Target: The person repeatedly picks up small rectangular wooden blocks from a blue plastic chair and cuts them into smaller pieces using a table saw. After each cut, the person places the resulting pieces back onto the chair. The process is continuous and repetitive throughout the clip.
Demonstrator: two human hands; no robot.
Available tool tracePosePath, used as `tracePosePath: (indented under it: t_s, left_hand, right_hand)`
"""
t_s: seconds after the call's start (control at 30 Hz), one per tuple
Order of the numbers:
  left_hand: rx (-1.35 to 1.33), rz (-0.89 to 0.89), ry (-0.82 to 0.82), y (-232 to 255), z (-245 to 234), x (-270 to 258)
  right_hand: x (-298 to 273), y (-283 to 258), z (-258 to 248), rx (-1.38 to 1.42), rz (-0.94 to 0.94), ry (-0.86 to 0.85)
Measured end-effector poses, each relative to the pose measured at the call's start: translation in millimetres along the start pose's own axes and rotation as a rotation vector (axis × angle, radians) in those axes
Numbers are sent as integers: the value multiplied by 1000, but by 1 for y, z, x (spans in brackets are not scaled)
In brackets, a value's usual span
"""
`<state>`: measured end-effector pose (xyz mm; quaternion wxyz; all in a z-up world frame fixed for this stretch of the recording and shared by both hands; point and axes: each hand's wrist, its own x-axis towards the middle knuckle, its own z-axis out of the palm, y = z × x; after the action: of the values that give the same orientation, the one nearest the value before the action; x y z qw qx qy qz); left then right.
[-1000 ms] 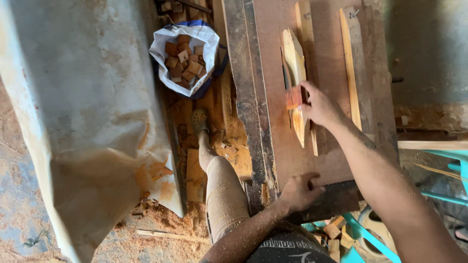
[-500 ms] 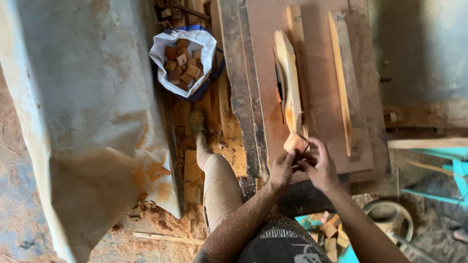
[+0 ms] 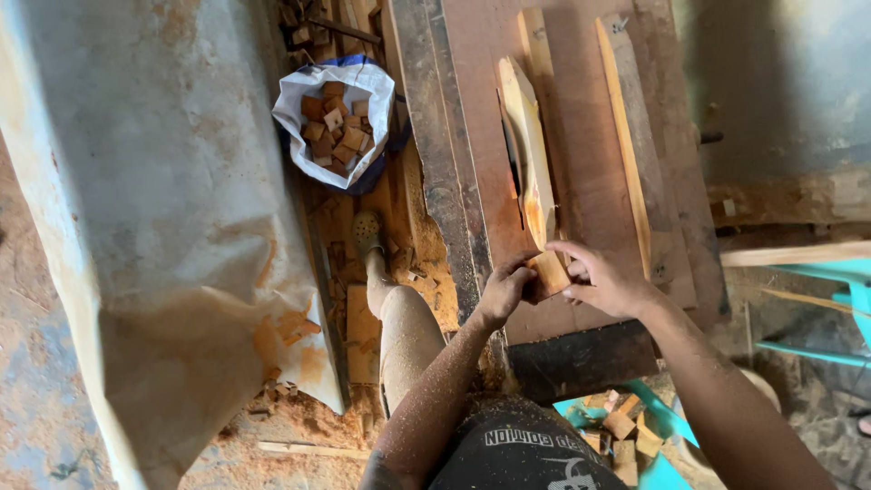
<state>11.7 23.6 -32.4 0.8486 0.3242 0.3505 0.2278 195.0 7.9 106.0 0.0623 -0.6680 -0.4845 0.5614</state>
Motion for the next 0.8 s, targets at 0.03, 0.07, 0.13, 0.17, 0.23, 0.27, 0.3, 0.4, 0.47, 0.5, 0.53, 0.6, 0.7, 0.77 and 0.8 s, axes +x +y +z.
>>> tracePosePath:
  t_s: [0.03,0.07,0.13,0.17,0.23,0.27,0.3,0.4,0.47,0.5,0.53,0.6,0.7,0.77,0.8]
  left_hand:
    - [29,-38,73,2,3,0]
    - [232,37,199,4,7,-3]
    - [642,178,450,6,18,-15]
    - [643,62,373,6,25,-23]
    - [645,-147,217,10,35,-27]
    - [659,-49,232,11,38,-28]
    - [673,49,246,10,40,-29]
    - [694,135,248,0,42,-29]
    - [691,137,240,-4,39,-25]
    - [684,143,232,-5,38,-21]
    - [677,147,220,-6,37,-19]
    - [698,136,187,-5,36,-12]
    - [703,107,164,8,35,-2]
    - [706,76,183,19,38,-1]
    - [713,63,210,26,40,-1]
  right_hand:
    - [6,-3,0,-16,56,8]
    - [11,-4,3,-147,18,114]
    - [23,-6,11,-407,-61,320]
    - [26,-6,16,-428,-30,351]
    - [39,-11,19,-473,16,428]
    - [43,-13,19,-481,11,454]
    - [47,-14,19,-488,7,480]
    - [48,-12,21,-423,-7,490]
    - [51,-12,17,-397,-31,486]
    - [53,-13,15,-406,-44,492]
    - [54,-13,12,-413,-53,499]
    - [58,-15,9,-424,3,489]
    - [68,-19,5,-459,-26,517]
    - [73,-20,3,-466,-38,535]
    - [78,-22,1,-459,-27,538]
